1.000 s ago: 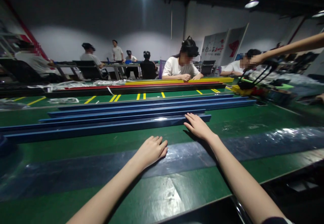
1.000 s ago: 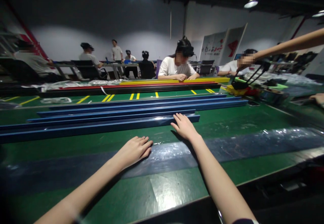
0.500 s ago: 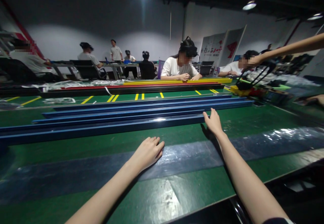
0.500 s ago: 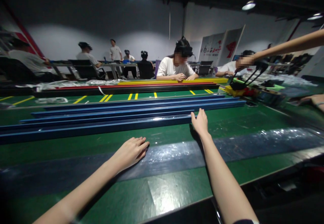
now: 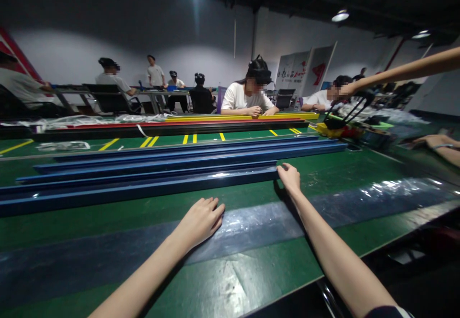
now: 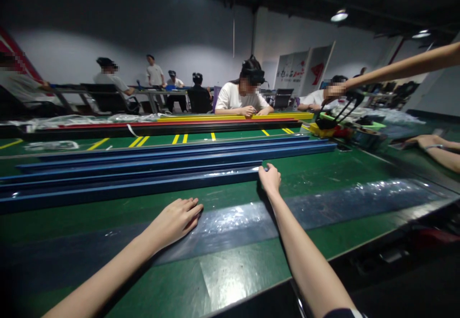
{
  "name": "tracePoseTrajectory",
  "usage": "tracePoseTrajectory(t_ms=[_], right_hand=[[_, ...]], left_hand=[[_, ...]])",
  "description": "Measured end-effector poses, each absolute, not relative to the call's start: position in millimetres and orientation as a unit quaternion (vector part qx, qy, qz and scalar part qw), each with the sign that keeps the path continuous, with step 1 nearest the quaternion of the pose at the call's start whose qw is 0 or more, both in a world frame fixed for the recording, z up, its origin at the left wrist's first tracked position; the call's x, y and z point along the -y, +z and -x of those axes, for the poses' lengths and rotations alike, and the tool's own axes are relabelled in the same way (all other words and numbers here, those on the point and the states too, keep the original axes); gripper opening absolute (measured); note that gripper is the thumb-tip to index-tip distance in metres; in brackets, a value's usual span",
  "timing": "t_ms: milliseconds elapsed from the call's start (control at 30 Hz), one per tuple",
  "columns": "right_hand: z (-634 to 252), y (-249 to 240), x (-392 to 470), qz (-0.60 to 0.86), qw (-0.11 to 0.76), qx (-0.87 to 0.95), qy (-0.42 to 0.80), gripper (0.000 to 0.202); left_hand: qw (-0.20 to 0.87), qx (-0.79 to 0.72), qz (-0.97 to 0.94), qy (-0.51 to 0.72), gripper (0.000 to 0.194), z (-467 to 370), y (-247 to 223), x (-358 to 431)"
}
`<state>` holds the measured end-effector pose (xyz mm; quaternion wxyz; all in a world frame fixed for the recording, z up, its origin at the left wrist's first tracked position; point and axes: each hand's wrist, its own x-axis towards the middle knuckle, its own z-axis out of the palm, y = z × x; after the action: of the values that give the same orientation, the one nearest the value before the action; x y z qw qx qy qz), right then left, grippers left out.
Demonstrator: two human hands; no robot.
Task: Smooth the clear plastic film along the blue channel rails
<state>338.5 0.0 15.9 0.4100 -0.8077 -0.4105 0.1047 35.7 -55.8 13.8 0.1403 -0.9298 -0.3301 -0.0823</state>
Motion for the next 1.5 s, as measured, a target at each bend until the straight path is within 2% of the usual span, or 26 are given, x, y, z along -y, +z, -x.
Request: tracePoseTrajectory(t_ms=[233, 467, 600, 700, 867, 1033, 1200, 1333, 1500], right_hand=[[-305.1, 25.6, 11.9, 0.812, 0.344, 0.465, 0.082, 0.046], [-298.5, 31.9, 21.0, 0.803, 0.232, 0.549, 0.016, 0.045], [-297.1, 36.3, 24.1, 0.688, 0.299, 0.655, -0.095, 0.037], [-290.6, 40.9, 29.6, 0.569, 0.338, 0.739, -0.123, 0.031], [-276.3, 45.5, 41.6, 0.460, 0.277, 0.837, -0.111, 0.036], [-271.6, 43.3, 44.1, 0.440, 0.210, 0.865, -0.118, 0.047], [-278.1, 43.0, 40.3, 0.495, 0.140, 0.842, -0.161, 0.018], [-282.9, 45.6, 38.7, 0.528, 0.173, 0.805, -0.207, 0.019], [-286.8, 48.0, 42.5, 0.561, 0.310, 0.727, -0.248, 0.044]], left_hand=[[0.146, 0.335, 0.929, -0.061, 0.023, -36.5, 17.1, 57.1], [0.146, 0.336, 0.929, -0.053, 0.025, -37.0, 19.3, 58.6], [0.129, 0.342, 0.930, -0.046, 0.027, -33.3, 25.0, 60.1], [0.106, 0.360, 0.925, -0.055, 0.028, -28.3, 30.9, 59.5], [0.114, 0.406, 0.903, -0.075, 0.028, -18.6, 39.7, 56.1], [0.170, 0.425, 0.882, -0.109, 0.028, -12.0, 46.9, 55.8], [0.257, 0.393, 0.865, -0.179, 0.033, -8.0, 50.2, 56.6], [0.296, 0.371, 0.851, -0.225, 0.036, -8.0, 50.3, 57.5], [0.274, 0.383, 0.851, -0.234, 0.040, -9.1, 49.3, 59.0]])
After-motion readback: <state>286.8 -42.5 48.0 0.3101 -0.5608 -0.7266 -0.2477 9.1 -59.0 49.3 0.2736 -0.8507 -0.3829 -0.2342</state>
